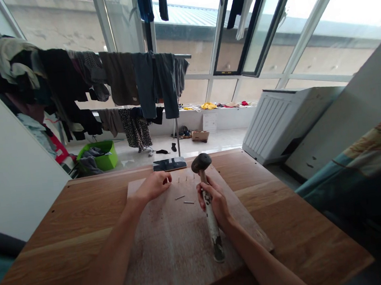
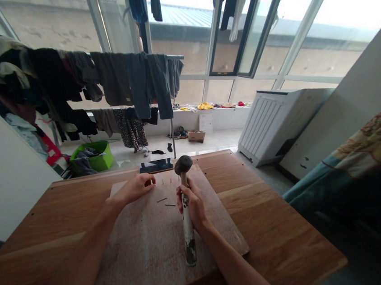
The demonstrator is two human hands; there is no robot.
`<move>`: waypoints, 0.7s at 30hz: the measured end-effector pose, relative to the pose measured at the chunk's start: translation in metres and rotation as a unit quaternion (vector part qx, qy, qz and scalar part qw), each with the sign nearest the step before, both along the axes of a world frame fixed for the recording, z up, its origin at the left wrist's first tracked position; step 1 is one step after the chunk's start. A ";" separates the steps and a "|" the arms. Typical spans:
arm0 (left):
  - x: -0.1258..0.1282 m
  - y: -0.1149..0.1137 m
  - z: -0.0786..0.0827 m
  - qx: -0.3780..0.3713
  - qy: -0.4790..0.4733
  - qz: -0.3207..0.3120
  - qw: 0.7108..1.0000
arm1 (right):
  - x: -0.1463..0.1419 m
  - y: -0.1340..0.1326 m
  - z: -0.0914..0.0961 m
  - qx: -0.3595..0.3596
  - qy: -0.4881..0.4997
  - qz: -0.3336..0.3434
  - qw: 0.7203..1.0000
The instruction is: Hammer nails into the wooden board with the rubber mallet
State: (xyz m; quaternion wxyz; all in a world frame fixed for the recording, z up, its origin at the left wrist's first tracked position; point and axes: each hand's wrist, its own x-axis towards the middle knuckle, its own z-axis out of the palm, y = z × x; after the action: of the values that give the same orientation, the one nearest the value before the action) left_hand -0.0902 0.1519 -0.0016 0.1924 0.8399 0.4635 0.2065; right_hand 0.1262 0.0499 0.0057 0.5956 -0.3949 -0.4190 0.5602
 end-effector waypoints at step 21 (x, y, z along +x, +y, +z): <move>0.001 0.003 -0.009 -0.048 -0.101 -0.004 0.994 | -0.012 0.005 -0.001 0.032 -0.101 0.076 0.991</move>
State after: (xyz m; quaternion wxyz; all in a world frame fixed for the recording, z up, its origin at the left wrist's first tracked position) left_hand -0.0888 0.1547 -0.0111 0.2785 0.8067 0.4477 0.2669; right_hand 0.1142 0.0545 0.0050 0.5184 -0.3971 -0.5234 0.5474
